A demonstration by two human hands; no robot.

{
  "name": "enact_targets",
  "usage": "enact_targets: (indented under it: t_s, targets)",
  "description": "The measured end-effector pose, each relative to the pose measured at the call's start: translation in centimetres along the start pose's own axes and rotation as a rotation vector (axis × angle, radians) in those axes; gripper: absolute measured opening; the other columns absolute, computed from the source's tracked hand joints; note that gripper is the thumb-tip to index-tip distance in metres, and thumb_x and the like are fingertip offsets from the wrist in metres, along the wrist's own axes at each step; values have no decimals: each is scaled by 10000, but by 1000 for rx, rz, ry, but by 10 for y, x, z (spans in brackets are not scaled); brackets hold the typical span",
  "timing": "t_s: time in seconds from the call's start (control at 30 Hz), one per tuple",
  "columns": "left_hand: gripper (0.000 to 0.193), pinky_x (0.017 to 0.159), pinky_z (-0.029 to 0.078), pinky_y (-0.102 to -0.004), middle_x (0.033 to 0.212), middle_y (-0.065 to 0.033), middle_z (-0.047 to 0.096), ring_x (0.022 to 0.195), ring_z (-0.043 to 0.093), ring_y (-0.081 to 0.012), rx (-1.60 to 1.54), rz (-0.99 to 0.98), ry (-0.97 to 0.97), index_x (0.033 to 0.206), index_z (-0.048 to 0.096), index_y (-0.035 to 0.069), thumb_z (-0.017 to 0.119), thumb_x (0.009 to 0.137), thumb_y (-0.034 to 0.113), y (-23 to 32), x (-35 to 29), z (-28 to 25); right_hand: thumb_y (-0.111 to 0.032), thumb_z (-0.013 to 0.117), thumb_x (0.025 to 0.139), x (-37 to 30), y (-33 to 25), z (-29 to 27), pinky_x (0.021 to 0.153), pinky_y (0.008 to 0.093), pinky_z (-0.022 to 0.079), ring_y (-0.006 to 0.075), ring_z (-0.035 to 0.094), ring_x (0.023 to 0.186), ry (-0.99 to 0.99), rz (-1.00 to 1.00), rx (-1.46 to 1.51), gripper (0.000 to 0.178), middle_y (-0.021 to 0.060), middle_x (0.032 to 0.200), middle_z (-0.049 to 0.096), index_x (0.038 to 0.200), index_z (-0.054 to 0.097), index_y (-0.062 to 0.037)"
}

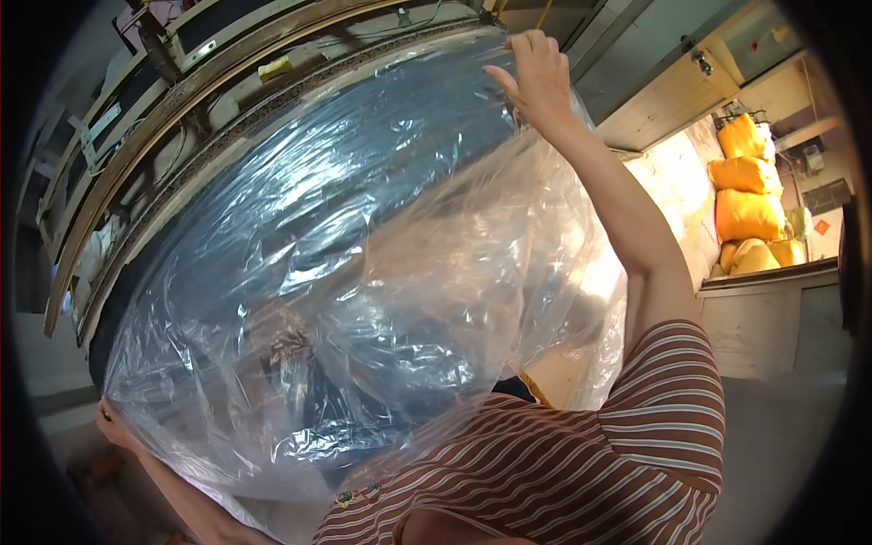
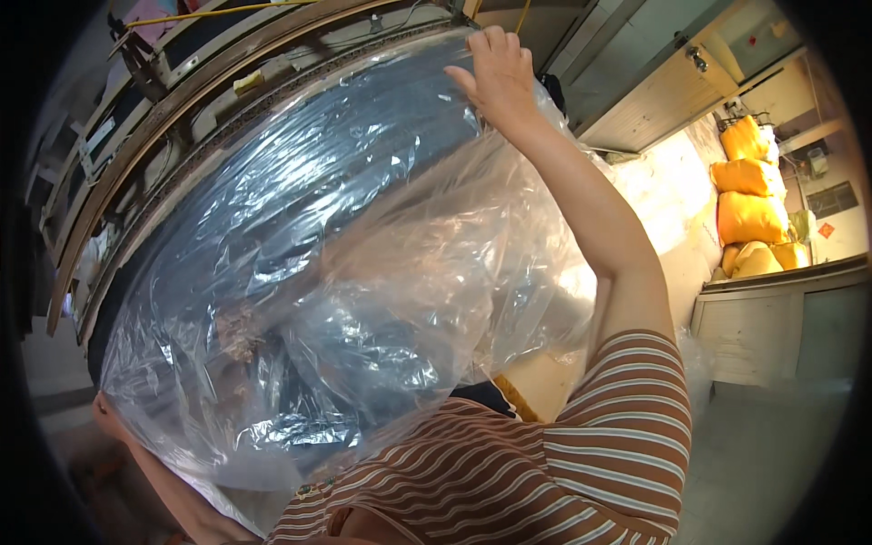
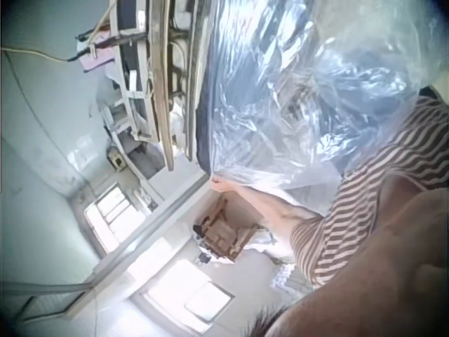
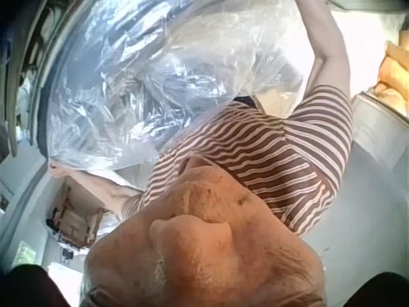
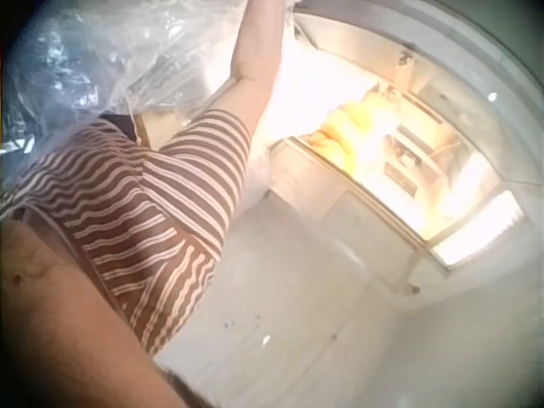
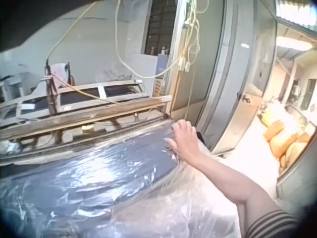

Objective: The person wraps a large, dark-colored upholstered furniture piece with a clear plastic sheet. They repeatedly pull, smooth, and fold the plastic over the object's surface to ensure full coverage. The task involves handling the plastic sheet and the furniture piece by hand.

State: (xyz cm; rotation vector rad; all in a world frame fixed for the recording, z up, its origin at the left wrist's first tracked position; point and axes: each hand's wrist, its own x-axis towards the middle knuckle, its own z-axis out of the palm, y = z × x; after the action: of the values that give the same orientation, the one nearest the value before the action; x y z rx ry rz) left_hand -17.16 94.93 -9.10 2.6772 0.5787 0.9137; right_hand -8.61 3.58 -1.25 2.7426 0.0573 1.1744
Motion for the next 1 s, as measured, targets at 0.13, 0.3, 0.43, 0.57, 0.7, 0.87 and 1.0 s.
enact_targets:
  t_s: [0.13,0.3,0.43,0.57,0.7,0.87,1.0]
  targets:
    - [361,833,429,-327,1029,-118,629,917,582,-232,-39,-51,-43,1034,647,19,595,895,348,20,-1,11,-365,686,791,29,32,42,691,351,413,200,534,853,110,-63,-24,317,48,923,574,904,616,-77]
    - [369,901,425,-330,1105,-116,622,1006,580,-234,-64,-41,43,1098,639,17,587,902,325,22,-7,-2,-294,632,839,39,39,78,638,268,431,117,528,646,-441,324,766,223,17,668,574,889,660,-79]
    - [380,923,418,-327,1166,-102,614,1056,573,-232,-34,-93,67,1134,633,31,553,919,333,-6,-1,-21,-333,663,781,27,29,98,670,308,460,174,605,724,-415,253,678,235,38,756,645,867,671,-114]
    - [414,928,413,-322,1202,-85,609,1070,572,-235,39,-190,108,1160,625,42,531,924,369,-18,-12,-106,-248,668,818,25,2,81,644,255,432,91,529,678,-449,205,723,209,0,721,598,855,642,-44]
    - [406,922,415,-311,1183,-96,613,1059,562,-225,16,-173,18,1152,625,39,537,925,363,-28,-46,-168,-231,681,806,32,11,92,619,253,409,87,491,659,-564,190,770,198,-5,682,551,825,621,-43]
    - [378,907,414,-303,1164,-80,606,1040,545,-214,-111,-376,-97,1153,612,31,540,933,329,-56,-108,-206,-207,679,805,44,5,105,612,244,392,78,474,672,-471,135,833,178,-18,693,535,795,611,-42]
    - [401,885,416,-293,1199,-69,561,1047,524,-195,-329,-416,-89,1211,548,38,550,934,329,-54,-101,-154,-210,671,825,56,62,132,674,238,434,89,531,725,-777,39,1014,229,1,806,593,970,616,-42]
